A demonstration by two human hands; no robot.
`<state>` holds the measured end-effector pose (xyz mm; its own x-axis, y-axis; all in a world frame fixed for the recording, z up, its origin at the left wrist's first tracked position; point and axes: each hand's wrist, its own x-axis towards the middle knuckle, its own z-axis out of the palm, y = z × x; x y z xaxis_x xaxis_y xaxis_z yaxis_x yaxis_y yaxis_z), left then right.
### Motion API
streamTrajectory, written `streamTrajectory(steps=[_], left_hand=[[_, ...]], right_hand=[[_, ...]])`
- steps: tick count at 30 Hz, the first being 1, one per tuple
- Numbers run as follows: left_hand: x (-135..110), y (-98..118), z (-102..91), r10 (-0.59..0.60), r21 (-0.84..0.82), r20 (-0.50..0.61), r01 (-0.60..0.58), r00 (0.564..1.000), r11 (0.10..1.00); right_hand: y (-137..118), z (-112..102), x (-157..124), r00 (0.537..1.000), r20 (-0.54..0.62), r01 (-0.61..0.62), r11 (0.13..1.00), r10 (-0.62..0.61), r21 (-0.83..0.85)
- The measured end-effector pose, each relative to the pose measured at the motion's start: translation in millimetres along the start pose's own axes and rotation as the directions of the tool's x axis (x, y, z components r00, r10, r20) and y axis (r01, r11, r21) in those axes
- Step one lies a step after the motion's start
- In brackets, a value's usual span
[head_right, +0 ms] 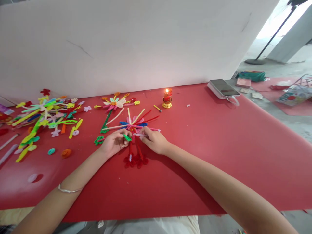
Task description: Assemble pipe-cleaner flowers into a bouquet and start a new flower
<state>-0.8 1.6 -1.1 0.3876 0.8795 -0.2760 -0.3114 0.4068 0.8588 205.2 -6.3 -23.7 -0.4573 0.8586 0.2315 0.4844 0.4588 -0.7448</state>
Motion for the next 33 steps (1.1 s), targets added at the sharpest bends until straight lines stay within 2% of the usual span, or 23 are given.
streamTrajectory(steps=[8, 13, 19, 24, 30, 33], left_hand=[[-0.3, -0.4, 0.1, 0.004, -0.005, 0.009, -0.004, 1.0, 1.0], [0.0, -0.2, -0.7, 0.008, -0.041, 0.056, -0.005, 0.998, 0.999], [-1.3, 1.6, -0.5, -0.002, -0.063, 0.116, 0.01, 0.993, 0.998], [-2.6, 3.1, 0.0, 0.004, -0.085, 0.144, 0.009, 0.99, 0.996], [-2.9, 4.2, 0.9, 0.004, -0.086, 0.151, 0.009, 0.988, 0.996], [-4.4, 5.5, 0.0, 0.012, -0.086, 0.177, 0.003, 0.984, 0.996]], right_hand=[[1.1, -0.8, 0.6, 0.999, -0.009, 0.049, 0.998, -0.049, 0.036], [0.5, 0.2, 0.2, 0.999, -0.03, -0.027, 1.0, 0.027, 0.012], [0.3, 1.0, 0.0, 0.995, -0.065, -0.07, 0.996, 0.074, 0.061], [-0.7, -0.1, -0.2, 0.988, -0.108, -0.105, 0.994, 0.108, 0.035], [-0.1, -1.0, 0.1, 0.996, -0.078, -0.029, 0.999, 0.031, 0.036], [-0.3, -0.9, 0.2, 0.997, -0.067, -0.028, 0.999, 0.03, 0.018]])
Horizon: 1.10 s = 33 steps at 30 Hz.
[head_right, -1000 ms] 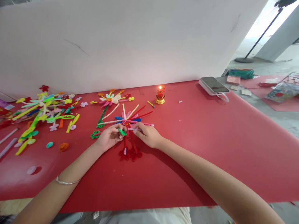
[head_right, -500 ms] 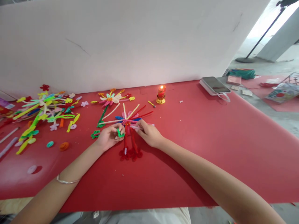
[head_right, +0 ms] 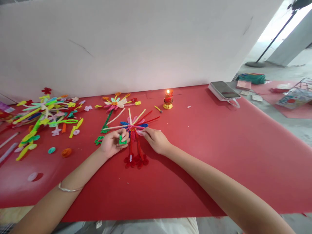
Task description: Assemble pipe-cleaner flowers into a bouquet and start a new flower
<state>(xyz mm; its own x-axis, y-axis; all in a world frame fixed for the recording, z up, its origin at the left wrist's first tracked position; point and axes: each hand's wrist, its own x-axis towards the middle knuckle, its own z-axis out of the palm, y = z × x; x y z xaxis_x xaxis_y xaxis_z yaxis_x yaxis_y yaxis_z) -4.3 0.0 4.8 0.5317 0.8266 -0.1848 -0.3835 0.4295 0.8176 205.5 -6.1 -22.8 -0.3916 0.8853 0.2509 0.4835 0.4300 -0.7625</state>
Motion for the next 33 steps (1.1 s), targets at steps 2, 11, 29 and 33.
streamTrajectory(steps=[2, 11, 29, 33], left_hand=[[-2.2, 1.9, -0.9, -0.003, 0.013, 0.031, 0.003, 1.0, 1.0], [-12.7, 13.4, -5.1, -0.47, 0.449, 0.322, 0.304, 0.822, 0.84], [-15.4, 13.1, 16.2, -0.687, 0.818, 0.194, 0.271, 0.7, 0.508], [-14.9, 11.8, 13.3, -0.674, 0.808, 0.239, 0.241, 0.699, 0.537]], right_hand=[[-0.2, 0.4, -0.1, 1.0, -0.003, -0.024, 0.999, 0.024, -0.021], [-2.0, 0.3, -0.6, 1.0, -0.007, -0.009, 0.999, 0.008, -0.032], [-5.6, -1.0, -0.4, 1.0, 0.002, -0.002, 1.0, 0.002, 0.015], [-2.7, 0.3, -0.2, 1.0, -0.007, -0.009, 1.0, 0.009, -0.019]])
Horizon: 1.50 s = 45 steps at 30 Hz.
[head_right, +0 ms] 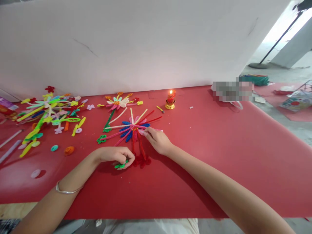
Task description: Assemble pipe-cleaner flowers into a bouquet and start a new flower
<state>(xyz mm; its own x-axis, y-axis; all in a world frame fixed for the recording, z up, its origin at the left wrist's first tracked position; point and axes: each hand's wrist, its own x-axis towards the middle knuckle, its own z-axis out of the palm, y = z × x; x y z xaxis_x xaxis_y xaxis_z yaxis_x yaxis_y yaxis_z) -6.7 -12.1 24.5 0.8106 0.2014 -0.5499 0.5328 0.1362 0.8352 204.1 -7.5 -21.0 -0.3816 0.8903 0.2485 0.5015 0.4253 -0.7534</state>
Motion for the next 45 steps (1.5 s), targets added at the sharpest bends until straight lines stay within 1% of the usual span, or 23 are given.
streamTrajectory(steps=[4, 8, 12, 13, 15, 16, 17, 18, 19, 21, 23, 24, 25, 26, 27, 28, 30, 31, 34, 36, 40, 43, 45], left_hand=[[0.4, -0.6, -0.7, 0.002, 0.004, -0.004, -0.002, 1.0, 1.0], [-1.0, 1.4, -1.0, -0.015, -0.049, -0.053, 0.012, 0.999, 0.999], [-4.1, 1.8, -1.0, 0.021, -0.132, -0.075, -0.031, 0.997, 0.991], [-4.8, 1.7, -0.9, 0.034, -0.135, -0.101, -0.048, 0.994, 0.99], [-5.4, 1.0, -1.3, 0.064, -0.137, -0.218, -0.096, 0.974, 0.986], [-5.4, 0.3, -2.1, 0.08, -0.14, -0.301, -0.127, 0.95, 0.982], [-5.3, -0.7, -3.6, 0.099, -0.142, -0.394, -0.167, 0.914, 0.976], [-5.1, -2.0, -5.9, 0.118, -0.14, -0.49, -0.211, 0.864, 0.968], [-5.0, -3.6, -8.8, 0.132, -0.131, -0.583, -0.253, 0.801, 0.959], [-5.2, -7.6, -16.0, 0.151, -0.091, -0.743, -0.322, 0.652, 0.942], [-6.1, -11.4, -23.1, 0.168, -0.022, -0.846, -0.348, 0.506, 0.937], [-6.6, -12.8, -25.8, 0.182, 0.024, -0.875, -0.334, 0.449, 0.942], [-7.1, -13.7, -27.6, 0.201, 0.076, -0.889, -0.301, 0.411, 0.95], [-7.3, -14.0, -28.4, 0.226, 0.131, -0.892, -0.254, 0.391, 0.958], [-7.3, -13.7, -28.0, 0.254, 0.188, -0.886, -0.199, 0.389, 0.962], [-6.8, -12.9, -26.7, 0.283, 0.245, -0.873, -0.146, 0.397, 0.959], [-4.5, -10.9, -21.9, 0.333, 0.349, -0.841, -0.041, 0.427, 0.936], [-2.6, -10.0, -19.0, 0.349, 0.392, -0.83, 0.01, 0.435, 0.92], [4.4, -9.7, -11.2, 0.36, 0.468, -0.824, 0.166, 0.438, 0.868], [9.2, -11.6, -8.4, 0.371, 0.499, -0.822, 0.233, 0.431, 0.834], [15.5, -18.0, -7.8, 0.453, 0.582, -0.789, 0.268, 0.414, 0.768], [17.8, -22.3, -8.4, 0.514, 0.631, -0.758, 0.25, 0.403, 0.734], [18.8, -24.3, -8.5, 0.543, 0.653, -0.74, 0.227, 0.397, 0.723]], right_hand=[[3.5, 2.0, -0.8, 1.0, -0.003, -0.025, 0.998, 0.025, -0.061], [2.6, 1.9, -1.5, 0.999, -0.001, -0.033, 0.999, 0.033, -0.03], [2.7, 1.8, -2.0, 0.998, 0.001, -0.067, 0.998, 0.067, 0.0], [2.9, 1.8, -2.1, 0.998, 0.004, -0.069, 0.998, 0.069, 0.006], [2.7, 1.3, -2.1, 0.998, 0.005, -0.067, 0.998, 0.066, 0.018], [2.2, 0.9, -2.1, 0.998, 0.005, -0.063, 0.998, 0.063, 0.022], [1.6, 0.4, -2.0, 0.998, 0.007, -0.058, 0.998, 0.058, 0.024], [0.7, -0.1, -1.9, 0.999, 0.012, -0.053, 0.998, 0.053, 0.024], [-0.1, -0.7, -1.8, 0.999, 0.019, -0.048, 0.999, 0.047, 0.023], [-1.4, -1.4, -1.4, 0.999, 0.028, -0.039, 0.999, 0.038, 0.023], [-1.5, -1.5, -1.1, 0.999, 0.028, -0.04, 0.999, 0.04, 0.023], [-1.0, -1.2, -0.9, 0.999, 0.024, -0.042, 0.999, 0.041, 0.022], [-0.2, -0.9, -0.8, 0.999, 0.02, -0.042, 0.999, 0.042, 0.02], [0.7, -0.5, -0.8, 0.999, 0.015, -0.042, 0.999, 0.041, 0.018], [1.5, -0.1, -0.9, 0.999, 0.012, -0.04, 0.999, 0.04, 0.015], [2.2, 0.2, -1.1, 0.999, 0.011, -0.037, 0.999, 0.037, 0.014], [3.0, 0.5, -1.7, 0.999, 0.015, -0.032, 0.999, 0.031, 0.014], [3.0, 0.5, -2.1, 0.999, 0.02, -0.03, 0.999, 0.029, 0.016], [2.8, 0.0, -3.1, 0.999, 0.03, -0.013, 1.0, 0.013, 0.016], [3.0, -0.3, -3.2, 0.999, 0.035, 0.006, 1.0, -0.007, 0.017], [2.3, -0.6, -2.6, 0.998, 0.03, 0.049, 0.996, -0.051, 0.073], [0.8, -0.7, -2.5, 0.998, 0.024, 0.062, 0.992, -0.065, 0.109], [0.6, -0.4, -2.8, 0.998, 0.024, 0.047, 0.993, -0.05, 0.104]])
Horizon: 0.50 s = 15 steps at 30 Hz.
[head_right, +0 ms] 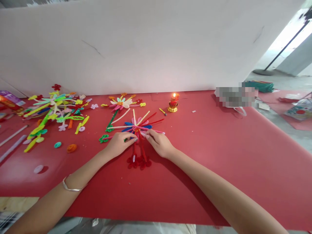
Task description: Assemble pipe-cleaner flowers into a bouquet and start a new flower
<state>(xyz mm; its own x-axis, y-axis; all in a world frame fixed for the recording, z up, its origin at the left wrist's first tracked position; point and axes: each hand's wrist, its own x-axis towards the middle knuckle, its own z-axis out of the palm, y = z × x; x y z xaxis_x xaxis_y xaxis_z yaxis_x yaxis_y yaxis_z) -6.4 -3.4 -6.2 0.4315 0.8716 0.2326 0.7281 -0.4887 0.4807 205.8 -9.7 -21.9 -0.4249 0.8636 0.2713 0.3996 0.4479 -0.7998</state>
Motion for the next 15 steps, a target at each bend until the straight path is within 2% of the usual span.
streamTrajectory(steps=[7, 15], left_hand=[[-0.8, -1.2, 3.7, 0.057, 0.007, -0.017, -0.057, 0.998, 0.998], [-0.4, 2.5, 2.1, 0.091, -0.011, -0.015, -0.092, 0.996, 0.996]], right_hand=[[3.6, 1.9, -0.4, 0.995, 0.023, -0.095, 0.995, 0.095, 0.004], [5.2, 2.0, 0.5, 0.995, 0.032, -0.09, 0.996, 0.091, -0.021]])
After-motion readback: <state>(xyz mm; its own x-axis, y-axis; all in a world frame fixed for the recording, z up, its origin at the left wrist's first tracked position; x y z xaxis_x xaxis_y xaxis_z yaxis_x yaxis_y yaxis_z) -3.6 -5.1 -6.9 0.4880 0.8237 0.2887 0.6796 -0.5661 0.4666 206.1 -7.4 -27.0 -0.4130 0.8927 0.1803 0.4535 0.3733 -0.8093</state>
